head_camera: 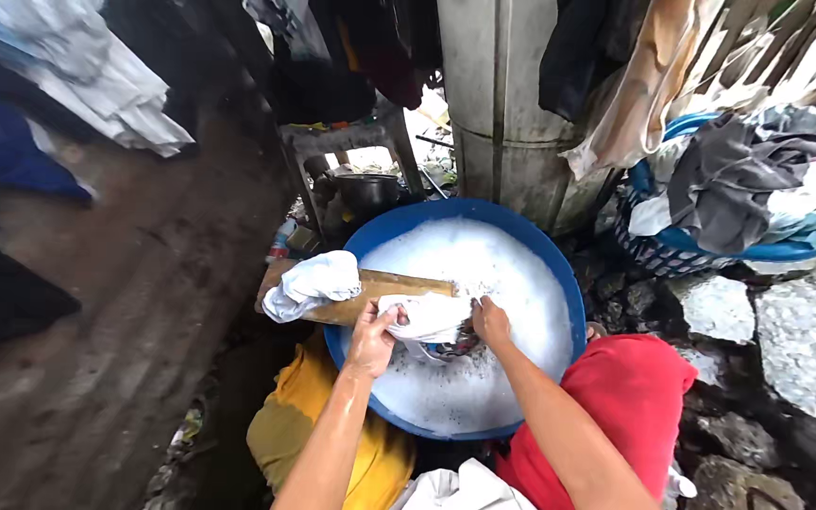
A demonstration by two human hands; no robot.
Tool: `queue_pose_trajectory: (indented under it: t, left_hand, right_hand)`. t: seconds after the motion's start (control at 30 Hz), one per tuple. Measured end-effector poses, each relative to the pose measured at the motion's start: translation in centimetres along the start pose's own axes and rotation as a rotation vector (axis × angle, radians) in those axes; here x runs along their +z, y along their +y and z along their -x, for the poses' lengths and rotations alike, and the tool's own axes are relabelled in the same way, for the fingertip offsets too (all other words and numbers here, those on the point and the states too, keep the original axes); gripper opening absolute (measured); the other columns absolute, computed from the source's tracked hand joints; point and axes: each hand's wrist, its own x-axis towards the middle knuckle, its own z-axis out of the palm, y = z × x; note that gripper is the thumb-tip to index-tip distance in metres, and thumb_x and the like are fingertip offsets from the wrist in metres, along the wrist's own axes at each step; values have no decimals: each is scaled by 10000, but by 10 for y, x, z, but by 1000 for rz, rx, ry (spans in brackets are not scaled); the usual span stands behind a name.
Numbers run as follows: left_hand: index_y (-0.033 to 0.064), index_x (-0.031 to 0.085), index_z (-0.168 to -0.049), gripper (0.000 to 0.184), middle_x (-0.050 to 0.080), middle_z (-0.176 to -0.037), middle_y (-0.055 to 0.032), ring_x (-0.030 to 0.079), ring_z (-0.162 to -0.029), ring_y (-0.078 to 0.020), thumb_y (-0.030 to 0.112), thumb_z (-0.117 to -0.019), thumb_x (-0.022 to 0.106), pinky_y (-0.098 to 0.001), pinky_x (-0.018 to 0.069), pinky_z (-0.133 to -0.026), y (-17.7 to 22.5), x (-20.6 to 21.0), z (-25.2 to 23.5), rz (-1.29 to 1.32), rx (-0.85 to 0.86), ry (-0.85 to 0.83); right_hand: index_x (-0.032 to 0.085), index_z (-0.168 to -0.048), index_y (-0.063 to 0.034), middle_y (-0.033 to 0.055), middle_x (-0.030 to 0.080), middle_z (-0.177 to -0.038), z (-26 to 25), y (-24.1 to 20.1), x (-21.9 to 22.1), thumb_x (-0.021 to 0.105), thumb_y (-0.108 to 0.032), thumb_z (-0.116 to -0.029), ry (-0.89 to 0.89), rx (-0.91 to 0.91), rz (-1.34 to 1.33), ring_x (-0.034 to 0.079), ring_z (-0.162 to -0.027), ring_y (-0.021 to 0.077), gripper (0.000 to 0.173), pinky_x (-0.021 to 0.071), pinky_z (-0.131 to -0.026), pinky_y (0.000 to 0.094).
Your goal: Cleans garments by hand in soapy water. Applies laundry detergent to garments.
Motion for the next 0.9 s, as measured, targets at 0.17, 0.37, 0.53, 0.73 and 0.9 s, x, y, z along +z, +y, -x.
queue_pose_trajectory:
  t: [0.17, 0.37, 0.53, 0.73, 0.9]
  left_hand:
    - [229, 477, -1309, 365, 626, -1363, -42, 681, -1051, -163, 155, -1034, 248, -312, 582, -782, 1, -7, -7, 248, 30, -250]
    - [219, 387, -1388, 454, 573, -1399, -30, 651, -1107, -149, 66, -965, 334, -311, 575, -810, 3, 14, -15, -7, -92, -414]
    - [114, 375, -1490, 531, 611, -1264, -77, 650, -1017, -136, -35, -989, 470, -316, 561, -860, -1, 29, -16, -203, -38, -320]
    - [-4, 338, -1453, 761, 633, -1207, -167, 670, -1044, -204, -17, -809, 742, -379, 577, -905, -27, 29, -2, -454, -31, -235]
    - [-86, 568, -1210, 333, 679, -1014, -134, 657, -905, -145, 26, -925, 700, -322, 546, -873, -43, 11, 8, -701, -229, -369]
  right_hand:
    - [582, -1371, 31, 305, 612, -1310, 8, -16, -3, 614, -142, -1015, -87, -209, -283, 595, -1216, 447, 397, 465, -1029, 612]
    - [606, -1255, 45, 144, 666, -1072, 39, -48, -26, 583, -151, -1047, -278, -464, -693, 623, -910, 169, 287, 531, -814, 364]
    - [631, -1018, 56, 120, 615, -854, 50, -48, -38, 622, -89, -1023, -157, -498, -606, 565, -732, 148, 146, 499, -697, 329]
    - [571, -877, -81, -25, 583, -723, 58, -48, -59, 620, -66, -1003, -76, -489, -1034, 547, -606, 30, 136, 501, -593, 212]
    - [528, -869, -116, -39, 604, -730, 44, -38, -79, 561, -37, -1018, 77, -478, -1309, 592, -653, 43, 172, 543, -657, 238]
